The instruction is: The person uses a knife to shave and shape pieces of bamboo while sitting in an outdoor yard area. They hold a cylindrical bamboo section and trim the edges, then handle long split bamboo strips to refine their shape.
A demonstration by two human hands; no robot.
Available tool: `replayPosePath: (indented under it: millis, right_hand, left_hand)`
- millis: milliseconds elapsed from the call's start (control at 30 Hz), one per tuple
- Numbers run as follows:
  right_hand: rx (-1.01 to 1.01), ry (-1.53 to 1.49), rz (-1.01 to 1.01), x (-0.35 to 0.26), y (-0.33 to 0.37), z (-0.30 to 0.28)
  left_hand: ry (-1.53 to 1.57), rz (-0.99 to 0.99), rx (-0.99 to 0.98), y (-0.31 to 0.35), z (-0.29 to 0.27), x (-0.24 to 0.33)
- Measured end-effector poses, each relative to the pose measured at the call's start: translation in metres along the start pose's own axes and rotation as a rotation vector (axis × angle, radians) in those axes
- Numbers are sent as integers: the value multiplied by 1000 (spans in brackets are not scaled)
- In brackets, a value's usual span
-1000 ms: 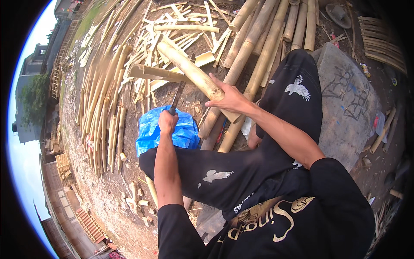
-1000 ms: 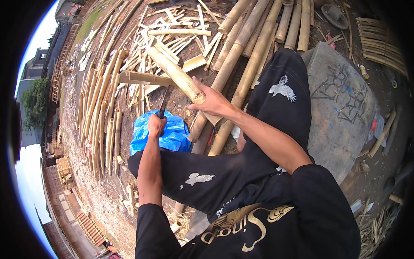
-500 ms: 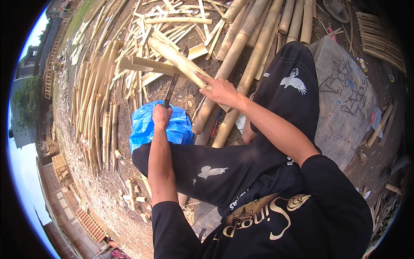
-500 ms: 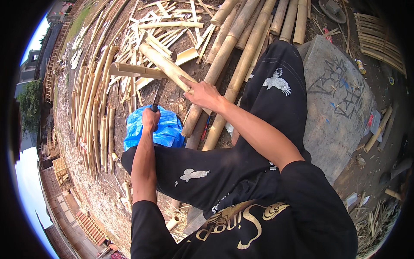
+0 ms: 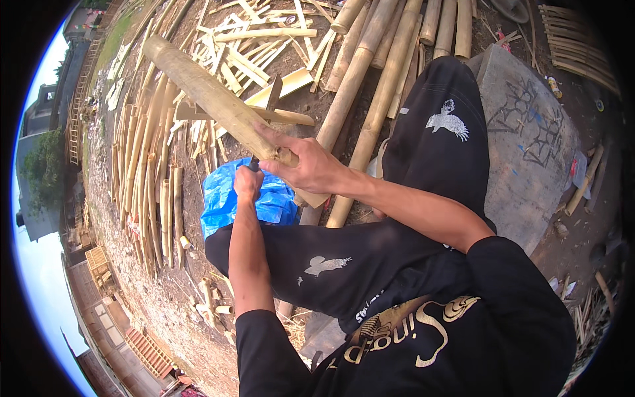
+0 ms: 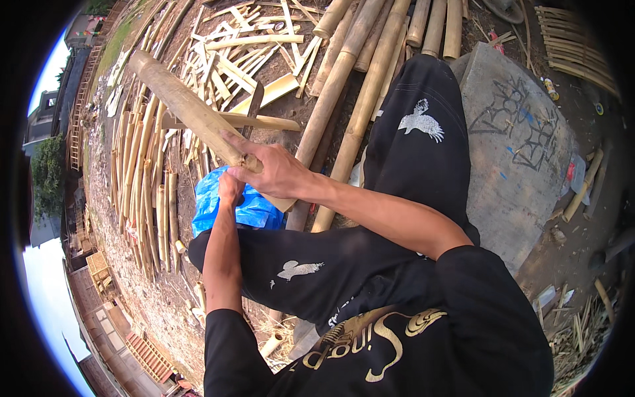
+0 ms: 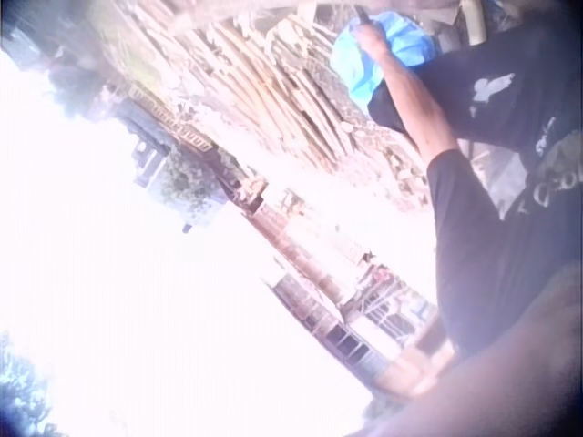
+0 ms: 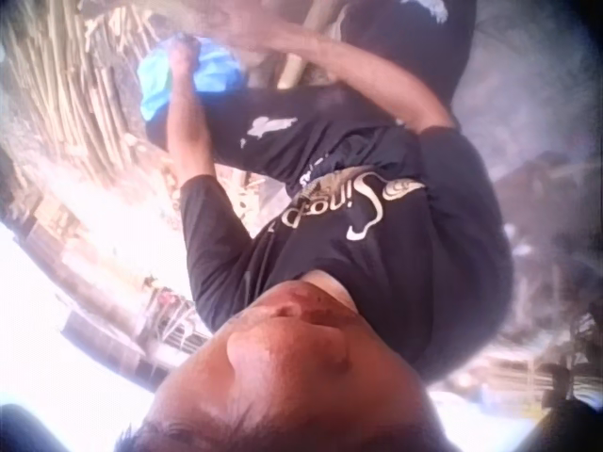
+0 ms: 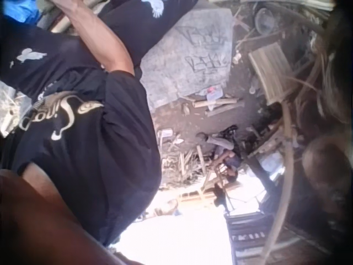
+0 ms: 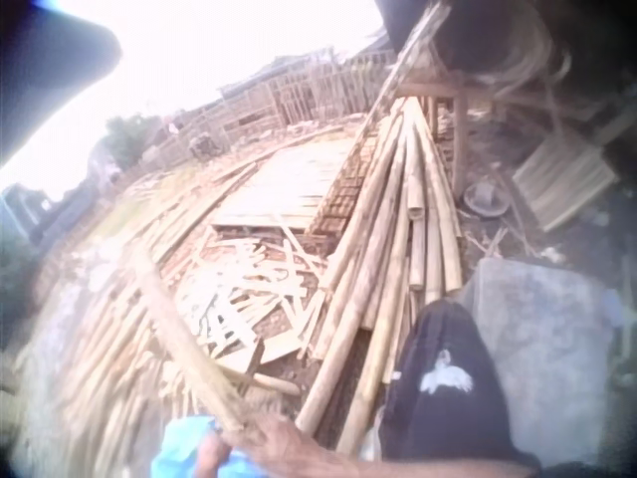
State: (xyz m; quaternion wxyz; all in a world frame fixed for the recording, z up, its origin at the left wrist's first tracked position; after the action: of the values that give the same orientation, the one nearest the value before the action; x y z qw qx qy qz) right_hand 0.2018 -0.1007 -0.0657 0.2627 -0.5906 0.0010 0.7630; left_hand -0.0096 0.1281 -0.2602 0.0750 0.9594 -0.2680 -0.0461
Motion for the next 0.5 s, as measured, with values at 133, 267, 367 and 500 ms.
replayPosePath:
  millis: [133,267,367,500]
  right_hand:
    - [-107,316,-173,-78,-8,29]
    - [32,614,-454,-43,3,-7]
    - [-60,832,257,48,14,-22]
    - [-48,574,549,125,25,-59]
  left_hand:
    - [23,125,81,-5,18,-29]
    - [-75,-7,-70,-6,5,24]
    - [-143,-166,-197,15,-17,16]
    - [-191,-183,-189,12,-15,-3]
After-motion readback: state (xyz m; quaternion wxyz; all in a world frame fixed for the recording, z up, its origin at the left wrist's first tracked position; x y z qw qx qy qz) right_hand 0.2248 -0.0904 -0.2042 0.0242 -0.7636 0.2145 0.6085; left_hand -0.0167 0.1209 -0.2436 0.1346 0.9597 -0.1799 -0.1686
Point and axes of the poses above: each hand's wrist, its own y-axis away from the middle knuckle, its own z-axis out of the palm, x = y × z, the point moved 10 cm from there along -y, towards the middle knuckle, and after that the axes turned 15 degrees about -y, right-handed, at the moved point
